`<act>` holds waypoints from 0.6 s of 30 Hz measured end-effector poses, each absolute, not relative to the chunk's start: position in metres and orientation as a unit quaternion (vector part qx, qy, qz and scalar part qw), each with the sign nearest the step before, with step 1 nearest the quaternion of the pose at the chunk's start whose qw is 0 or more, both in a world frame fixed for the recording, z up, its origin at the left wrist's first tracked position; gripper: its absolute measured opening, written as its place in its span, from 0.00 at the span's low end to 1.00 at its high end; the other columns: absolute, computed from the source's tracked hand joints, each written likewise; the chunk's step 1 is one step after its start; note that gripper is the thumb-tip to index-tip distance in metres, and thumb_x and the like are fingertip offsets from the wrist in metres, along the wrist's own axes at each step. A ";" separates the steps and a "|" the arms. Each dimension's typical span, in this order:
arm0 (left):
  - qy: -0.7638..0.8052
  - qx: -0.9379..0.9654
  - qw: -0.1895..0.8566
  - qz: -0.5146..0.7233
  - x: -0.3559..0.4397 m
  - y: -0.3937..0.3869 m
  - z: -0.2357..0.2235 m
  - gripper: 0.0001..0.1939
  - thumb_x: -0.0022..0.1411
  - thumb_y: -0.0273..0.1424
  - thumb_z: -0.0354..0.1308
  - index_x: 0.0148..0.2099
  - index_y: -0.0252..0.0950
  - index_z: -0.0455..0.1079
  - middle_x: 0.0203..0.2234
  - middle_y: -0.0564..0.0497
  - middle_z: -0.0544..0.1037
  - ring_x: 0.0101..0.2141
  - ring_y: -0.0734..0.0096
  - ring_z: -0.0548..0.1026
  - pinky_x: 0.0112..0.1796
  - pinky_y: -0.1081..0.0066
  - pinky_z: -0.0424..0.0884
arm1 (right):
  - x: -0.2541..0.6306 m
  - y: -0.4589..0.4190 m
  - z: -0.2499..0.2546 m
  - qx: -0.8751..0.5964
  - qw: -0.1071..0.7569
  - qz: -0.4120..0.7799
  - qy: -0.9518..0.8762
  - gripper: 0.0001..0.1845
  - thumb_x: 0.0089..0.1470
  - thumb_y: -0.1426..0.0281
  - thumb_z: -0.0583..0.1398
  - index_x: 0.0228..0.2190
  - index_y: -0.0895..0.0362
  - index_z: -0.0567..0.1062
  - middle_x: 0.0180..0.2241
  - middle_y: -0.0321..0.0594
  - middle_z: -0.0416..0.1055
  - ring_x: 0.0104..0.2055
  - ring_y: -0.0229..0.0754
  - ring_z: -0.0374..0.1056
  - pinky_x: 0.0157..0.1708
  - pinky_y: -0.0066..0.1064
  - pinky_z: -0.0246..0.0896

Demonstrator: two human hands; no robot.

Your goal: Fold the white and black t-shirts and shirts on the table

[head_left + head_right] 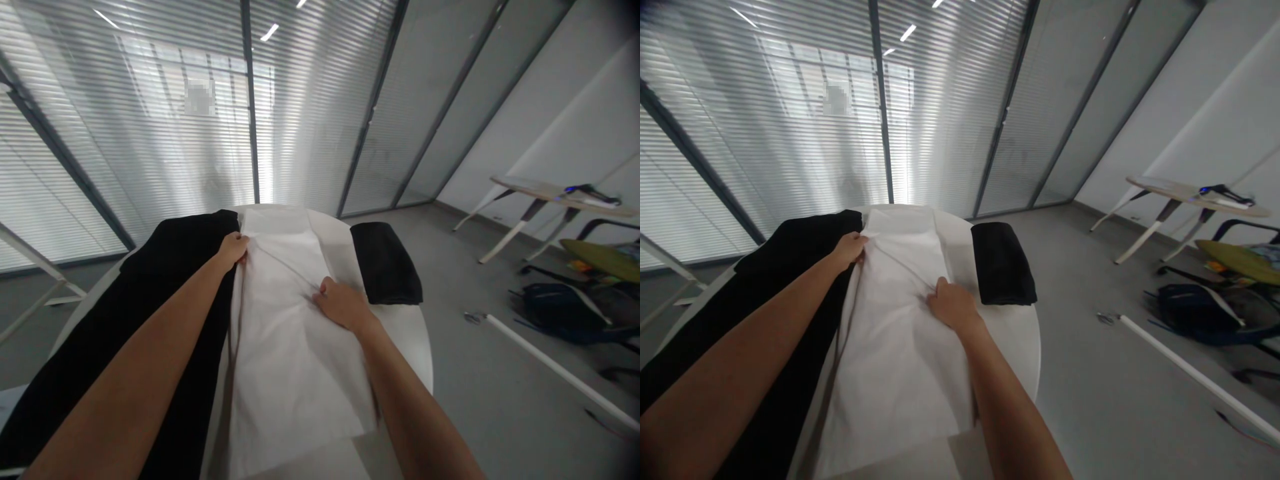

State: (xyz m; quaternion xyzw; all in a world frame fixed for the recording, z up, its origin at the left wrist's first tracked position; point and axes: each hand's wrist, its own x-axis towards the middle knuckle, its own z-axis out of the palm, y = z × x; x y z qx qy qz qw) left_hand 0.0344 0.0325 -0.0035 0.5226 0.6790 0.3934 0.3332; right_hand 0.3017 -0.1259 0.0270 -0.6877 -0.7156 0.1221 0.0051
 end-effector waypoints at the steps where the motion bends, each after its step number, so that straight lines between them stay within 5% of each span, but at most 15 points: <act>1: 0.679 0.514 0.334 0.404 0.033 0.033 -0.005 0.06 0.57 0.32 0.53 0.34 0.34 0.67 0.16 0.55 0.66 0.17 0.75 0.65 0.19 0.75 0.56 | 0.302 -0.127 0.028 -0.687 0.006 0.132 -0.715 0.18 0.61 0.57 0.50 0.44 0.56 0.68 0.42 0.51 0.75 0.46 0.54 0.71 0.39 0.37 0.61; 9: 0.618 0.448 0.469 0.445 0.020 0.034 0.002 0.09 0.52 0.33 0.52 0.25 0.39 0.54 0.11 0.61 0.53 0.11 0.82 0.50 0.14 0.78 0.47 | 0.303 -0.128 0.027 -0.676 0.013 0.121 -0.727 0.20 0.61 0.56 0.50 0.45 0.58 0.68 0.42 0.52 0.75 0.46 0.53 0.71 0.40 0.37 0.60; 18: 0.597 0.425 0.495 0.467 0.004 0.026 -0.002 0.06 0.43 0.31 0.50 0.25 0.39 0.53 0.11 0.62 0.52 0.11 0.83 0.49 0.12 0.79 0.44 | 0.304 -0.130 0.030 -0.652 0.031 0.169 -0.738 0.22 0.61 0.54 0.50 0.47 0.55 0.69 0.43 0.50 0.75 0.47 0.53 0.71 0.40 0.36 0.60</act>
